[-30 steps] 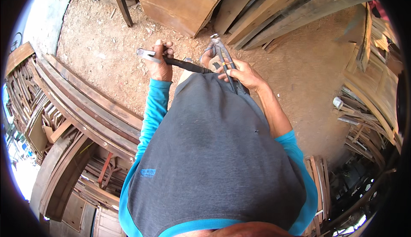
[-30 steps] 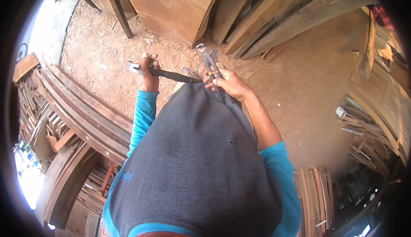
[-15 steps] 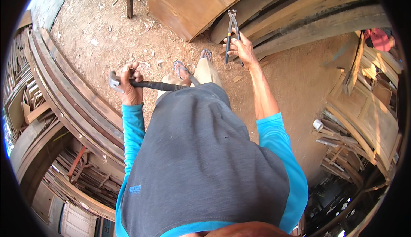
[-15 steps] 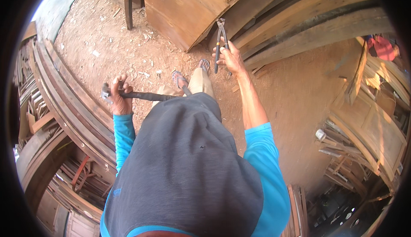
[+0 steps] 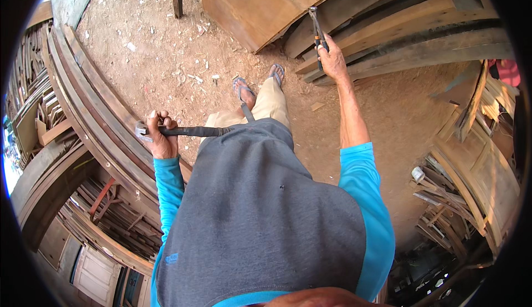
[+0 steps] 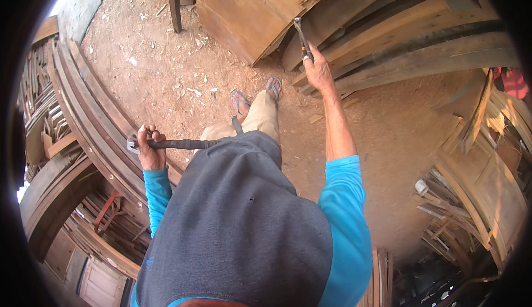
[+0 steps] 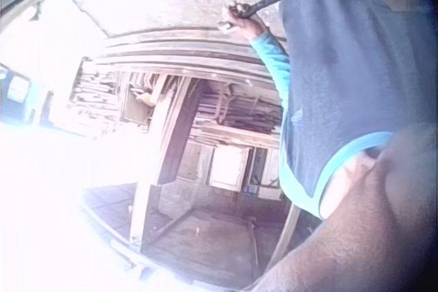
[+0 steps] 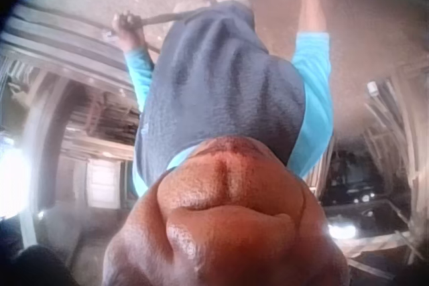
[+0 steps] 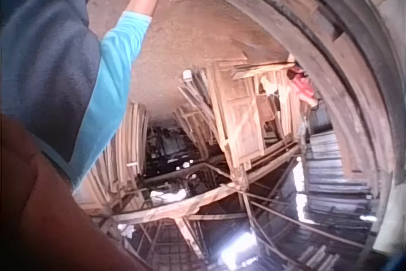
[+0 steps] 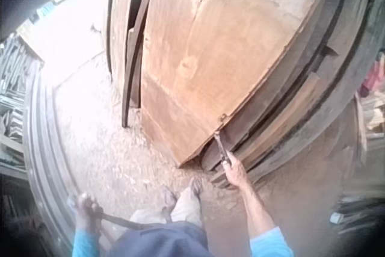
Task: The person uses a hammer and pliers to remove nails from stacked wooden panels. They repeatedly pry and pull nails from the edges of the panels, occasionally adjusting their grip and position to access different nail locations.
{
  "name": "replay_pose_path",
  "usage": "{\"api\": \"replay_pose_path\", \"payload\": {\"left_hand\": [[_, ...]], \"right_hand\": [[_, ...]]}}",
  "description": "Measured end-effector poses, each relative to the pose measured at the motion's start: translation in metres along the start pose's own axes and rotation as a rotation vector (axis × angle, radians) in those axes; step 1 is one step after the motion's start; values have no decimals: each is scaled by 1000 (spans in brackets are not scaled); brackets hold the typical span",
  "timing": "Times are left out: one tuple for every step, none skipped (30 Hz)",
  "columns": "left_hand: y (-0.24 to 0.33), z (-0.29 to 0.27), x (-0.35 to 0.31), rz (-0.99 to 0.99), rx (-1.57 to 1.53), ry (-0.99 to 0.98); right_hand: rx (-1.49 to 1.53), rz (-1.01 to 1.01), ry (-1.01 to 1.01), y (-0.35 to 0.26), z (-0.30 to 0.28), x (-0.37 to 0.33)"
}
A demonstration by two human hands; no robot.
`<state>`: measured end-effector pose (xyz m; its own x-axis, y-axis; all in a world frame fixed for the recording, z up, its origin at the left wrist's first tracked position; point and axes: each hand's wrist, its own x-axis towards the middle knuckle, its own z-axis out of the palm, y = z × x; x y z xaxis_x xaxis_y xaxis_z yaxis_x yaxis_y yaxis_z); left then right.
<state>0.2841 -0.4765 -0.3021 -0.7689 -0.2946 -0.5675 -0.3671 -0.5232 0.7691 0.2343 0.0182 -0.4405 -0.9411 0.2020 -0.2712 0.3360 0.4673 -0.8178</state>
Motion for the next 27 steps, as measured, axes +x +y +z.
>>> {"api": "replay_pose_path", "payload": {"left_hand": [[-2,4,0,5,3,0],[-3,8,-1,10,3,-2],[-3,10,-2,3,16,-6],[-5,11,-2,3,19,3],[-6,11,-3,5,19,12],[-8,12,-3,6,18,22],[-9,12,-3,3,22,27],[-10,12,-3,1,24,36],[-11,12,-2,-1,25,45],[-11,12,-1,0,16,54],[-12,12,1,-5,3,59],[-13,13,1,-9,-10,65],[-13,15,0,-14,-16,82],[-17,14,0,-13,-42,84],[-21,11,1,-10,-70,88],[-24,9,1,-7,-98,92],[-27,11,0,-5,-113,101],[-29,14,0,-5,-127,100],[-31,17,-1,-4,-142,100],[-37,17,-4,-2,-161,107],[-42,15,-2,1,-162,108],[-48,17,-3,2,-186,118],[-52,20,-5,3,-208,129],[-55,22,-7,4,-230,141],[-61,25,-9,-8,-266,159],[-64,27,-11,-8,-272,175],[-67,30,-13,-9,-277,189]], "right_hand": [[18,2,-8,4,-1,1],[36,3,-16,-1,-3,1],[91,47,-35,-7,-5,0],[146,92,-55,-13,-6,-1],[106,54,-43,-11,-5,-1],[66,16,-31,-8,-3,-1],[27,-24,-21,-6,-2,-1],[100,30,-48,-8,-1,0],[171,85,-75,-10,2,-1],[242,141,-104,-12,5,0],[302,194,-116,-20,7,1],[295,229,-128,-26,5,1],[286,264,-140,-31,3,2],[269,294,-149,-40,-2,2],[249,325,-161,-54,-7,2],[243,369,-196,-62,-13,5],[231,414,-227,-70,-22,7],[220,463,-254,-80,-30,9],[222,500,-283,-93,-39,11],[176,520,-321,-100,-46,16],[138,545,-352,-104,-53,20],[99,570,-384,-109,-60,25],[44,578,-417,-114,-64,29],[8,585,-446,-119,-69,32],[-27,592,-474,-124,-76,36],[-60,601,-506,-127,-80,41],[-104,614,-539,-128,-85,47]]}}
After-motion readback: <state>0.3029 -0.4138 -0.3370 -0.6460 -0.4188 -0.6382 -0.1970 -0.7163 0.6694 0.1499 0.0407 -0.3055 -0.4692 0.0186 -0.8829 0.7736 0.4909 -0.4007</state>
